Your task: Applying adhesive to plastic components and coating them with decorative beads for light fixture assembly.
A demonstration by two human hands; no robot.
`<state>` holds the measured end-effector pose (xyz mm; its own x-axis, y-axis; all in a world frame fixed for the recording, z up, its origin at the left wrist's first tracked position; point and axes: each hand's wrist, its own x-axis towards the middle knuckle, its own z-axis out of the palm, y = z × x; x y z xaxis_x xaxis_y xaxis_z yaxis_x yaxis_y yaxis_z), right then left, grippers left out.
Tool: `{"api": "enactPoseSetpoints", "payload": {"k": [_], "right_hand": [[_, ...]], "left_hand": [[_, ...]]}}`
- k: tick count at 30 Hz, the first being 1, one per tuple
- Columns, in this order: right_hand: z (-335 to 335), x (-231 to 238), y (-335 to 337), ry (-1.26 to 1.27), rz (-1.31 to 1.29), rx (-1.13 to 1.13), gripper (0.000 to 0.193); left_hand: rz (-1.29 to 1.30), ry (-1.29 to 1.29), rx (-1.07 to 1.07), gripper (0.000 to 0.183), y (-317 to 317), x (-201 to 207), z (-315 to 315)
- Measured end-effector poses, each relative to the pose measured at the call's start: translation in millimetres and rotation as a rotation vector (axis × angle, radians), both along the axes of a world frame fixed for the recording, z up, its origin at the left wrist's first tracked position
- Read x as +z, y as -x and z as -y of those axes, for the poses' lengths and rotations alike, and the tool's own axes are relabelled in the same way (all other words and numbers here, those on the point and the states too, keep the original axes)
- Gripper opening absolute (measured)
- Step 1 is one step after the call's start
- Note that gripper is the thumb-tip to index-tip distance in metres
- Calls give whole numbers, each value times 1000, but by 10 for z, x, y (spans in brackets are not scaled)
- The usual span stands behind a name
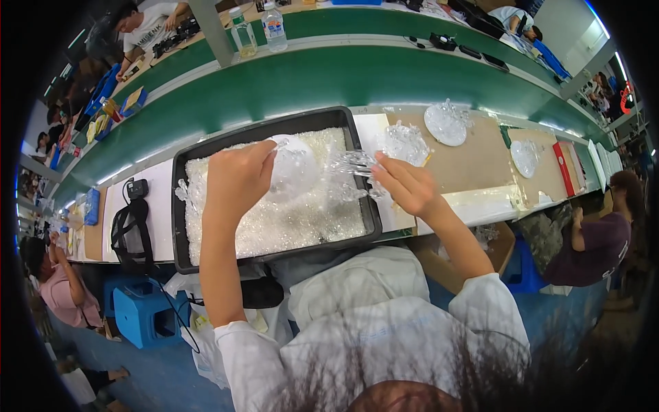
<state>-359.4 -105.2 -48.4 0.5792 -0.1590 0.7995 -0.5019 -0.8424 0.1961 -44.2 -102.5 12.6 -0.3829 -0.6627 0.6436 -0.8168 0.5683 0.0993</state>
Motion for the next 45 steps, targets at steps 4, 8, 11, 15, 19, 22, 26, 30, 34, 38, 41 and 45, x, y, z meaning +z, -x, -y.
{"api": "enactPoseSetpoints", "payload": {"k": [4, 8, 11, 15, 19, 22, 26, 30, 34, 38, 41, 45], "right_hand": [[-38, 45, 3, 35, 94, -25, 25], [10, -57, 22, 86, -6, -26, 21], [-26, -48, 19, 85, 19, -28, 21], [8, -84, 44, 111, 68, -43, 21], [-45, -87, 14, 30, 46, -57, 22], [3, -146, 42, 74, 28, -21, 23], [-11, -142, 29, 6, 52, -56, 23], [-58, -132, -3, -27, 76, -62, 21], [7, -124, -13, 31, 23, -31, 21], [-5, -71, -23, 70, 5, -33, 19], [-6, -91, 0, 97, -17, -35, 17], [17, -137, 18, 113, 9, 3, 17]], "left_hand": [[1, 13, 0, 5, 3, 52, -16], [8, -20, 19, 5, -6, -8, -47], [-8, 17, -10, 5, -1, 31, -16], [0, 6, 4, 5, -19, 38, -17], [-19, 54, -31, 6, 12, 19, -49], [2, 34, -22, 6, 21, 4, -33], [9, 72, -31, 6, 40, -13, -30], [-2, 79, -47, 6, 68, -28, -17], [2, 62, -47, 6, 80, -54, -28], [-4, 85, -58, 6, 65, -38, 2], [-10, 64, -58, 5, 56, -72, -25], [43, 3, -31, 11, 86, -34, -54]]}}
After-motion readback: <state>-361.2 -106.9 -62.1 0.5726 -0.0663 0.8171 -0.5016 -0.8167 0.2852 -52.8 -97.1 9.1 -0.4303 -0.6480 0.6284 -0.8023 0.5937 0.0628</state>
